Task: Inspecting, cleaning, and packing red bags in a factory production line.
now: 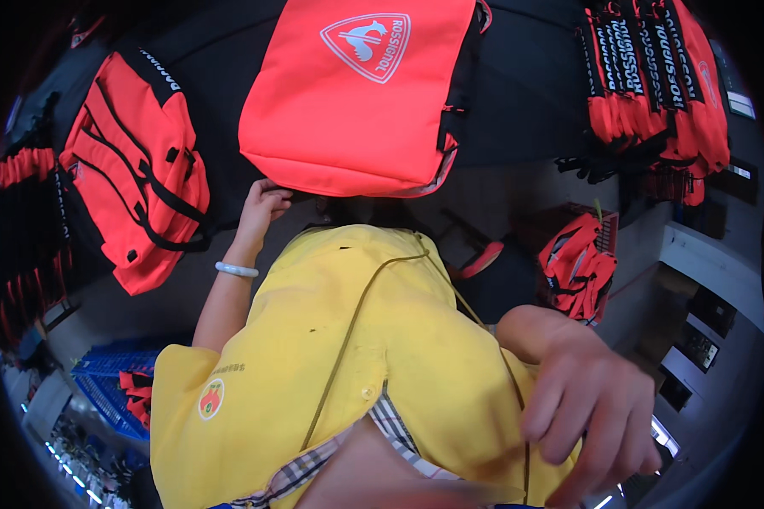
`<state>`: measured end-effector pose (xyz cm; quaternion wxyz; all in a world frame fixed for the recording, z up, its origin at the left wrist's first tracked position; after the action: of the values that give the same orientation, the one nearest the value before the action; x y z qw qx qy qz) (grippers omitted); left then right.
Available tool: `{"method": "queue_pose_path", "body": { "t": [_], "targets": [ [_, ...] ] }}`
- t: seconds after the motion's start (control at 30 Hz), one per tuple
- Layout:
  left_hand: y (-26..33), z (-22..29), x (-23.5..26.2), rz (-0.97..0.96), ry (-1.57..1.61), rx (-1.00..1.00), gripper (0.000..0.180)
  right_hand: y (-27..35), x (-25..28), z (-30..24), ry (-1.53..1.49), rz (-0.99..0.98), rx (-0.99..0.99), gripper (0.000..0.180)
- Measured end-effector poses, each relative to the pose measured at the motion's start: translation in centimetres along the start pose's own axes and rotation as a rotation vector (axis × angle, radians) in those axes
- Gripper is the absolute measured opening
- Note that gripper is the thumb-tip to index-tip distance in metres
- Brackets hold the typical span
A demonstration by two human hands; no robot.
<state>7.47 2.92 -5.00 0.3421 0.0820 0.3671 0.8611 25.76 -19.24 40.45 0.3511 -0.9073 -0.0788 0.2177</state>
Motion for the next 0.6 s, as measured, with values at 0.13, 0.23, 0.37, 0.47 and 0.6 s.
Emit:
{"method": "queue_pose_path", "body": {
  "t": [0.13, 0.23, 0.37, 0.47, 0.6],
  "targets": [
    [-0.5, 2.1, -1.2, -0.022, 0.275, -0.007, 0.047, 6.8, 4.8, -0.5, 0.161, 0.299, 0.327, 0.038],
    [-0.6, 2.6, -0.1, -0.007, 0.530, -0.052, 0.040, 15.9, 13.2, 5.2, 0.562, 1.079, -0.631, 0.028],
    [-0.7, 4.9, -1.8, -0.013, 0.817, 0.012, 0.027, 28.2, 16.2, 13.8, 0.224, 1.284, -0.954, 0.040],
    [0.3, 7.7, -2.6, 0.001, 0.871, -0.008, 0.024, 28.5, 15.8, 19.6, -0.175, 1.262, -0.966, 0.060],
    [3.4, 12.2, -6.7, -0.275, 1.044, 0.003, 0.023, 23.8, 16.9, 22.0, -0.483, 1.251, -0.787, 0.060]
  ]
}}
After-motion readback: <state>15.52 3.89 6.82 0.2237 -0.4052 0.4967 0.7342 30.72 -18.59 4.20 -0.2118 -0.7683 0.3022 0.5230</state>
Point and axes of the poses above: each hand's wrist, its own y-axis away from the middle knuckle, its own x-axis out of the back of the hand, z = x × y, the point moved 8 cm from there along -y, towards the middle knuckle, and after that the axes turned 10 degrees about y, right-handed, at the moved point
